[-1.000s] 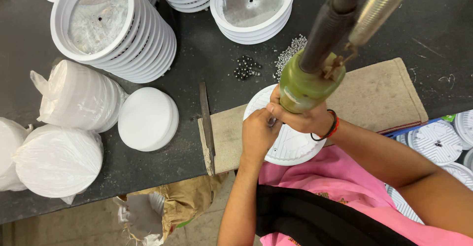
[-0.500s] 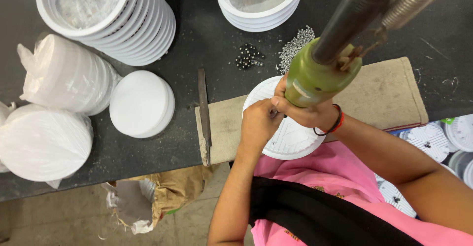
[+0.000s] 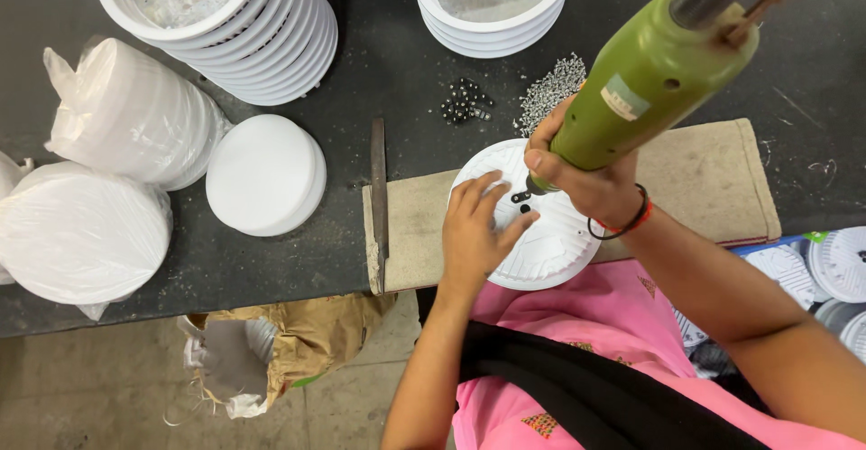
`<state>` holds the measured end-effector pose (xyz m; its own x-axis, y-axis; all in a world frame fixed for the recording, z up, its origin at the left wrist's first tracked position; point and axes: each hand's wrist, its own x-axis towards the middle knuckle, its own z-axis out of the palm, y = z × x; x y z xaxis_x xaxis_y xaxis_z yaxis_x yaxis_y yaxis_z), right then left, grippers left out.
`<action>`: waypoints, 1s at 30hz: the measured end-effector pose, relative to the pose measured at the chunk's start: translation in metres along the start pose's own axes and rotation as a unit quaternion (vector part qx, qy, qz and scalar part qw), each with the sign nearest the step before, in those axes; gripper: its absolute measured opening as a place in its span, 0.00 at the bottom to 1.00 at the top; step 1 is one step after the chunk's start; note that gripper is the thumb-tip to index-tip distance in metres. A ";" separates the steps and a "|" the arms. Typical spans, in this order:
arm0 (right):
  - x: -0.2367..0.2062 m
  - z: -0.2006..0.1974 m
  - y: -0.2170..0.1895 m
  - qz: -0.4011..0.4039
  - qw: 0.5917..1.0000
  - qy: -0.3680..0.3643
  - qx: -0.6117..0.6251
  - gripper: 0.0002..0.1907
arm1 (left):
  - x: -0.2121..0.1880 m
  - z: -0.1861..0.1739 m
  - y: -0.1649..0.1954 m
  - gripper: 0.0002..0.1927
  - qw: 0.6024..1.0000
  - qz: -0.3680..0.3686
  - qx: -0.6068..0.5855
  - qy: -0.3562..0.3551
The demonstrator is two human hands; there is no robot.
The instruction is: The person places a round white plastic light fixture base on the bench, positions small screws on it, and uses a green electric screwdriver to drive the screws in. They then set the finished base aside, pick up the next base, and repeat the screwdriving cycle.
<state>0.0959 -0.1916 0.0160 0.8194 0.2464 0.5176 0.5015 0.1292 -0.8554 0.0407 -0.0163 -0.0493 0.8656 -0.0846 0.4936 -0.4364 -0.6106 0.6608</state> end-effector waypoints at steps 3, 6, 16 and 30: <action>-0.001 0.006 0.004 0.018 0.998 0.027 0.050 0.15 | -0.009 0.004 0.002 0.22 0.999 -0.004 0.039 0.013; -0.002 0.011 0.007 0.018 0.997 0.042 0.065 0.16 | -0.014 0.009 0.000 0.19 0.998 -0.011 0.051 0.020; -0.012 0.011 0.008 0.048 0.996 0.040 0.070 0.12 | -0.015 0.009 -0.006 0.26 0.999 -0.025 0.032 0.022; 0.000 0.017 0.006 0.051 0.998 -0.015 0.035 0.07 | -0.017 0.010 -0.008 0.34 0.999 -0.025 0.021 0.035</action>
<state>0.0944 -0.1748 0.0109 0.8559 0.2907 0.4276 0.3941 0.1686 -0.9035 0.0319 -0.0176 -0.0685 0.8664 0.0021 0.4994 -0.3800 -0.6460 0.6620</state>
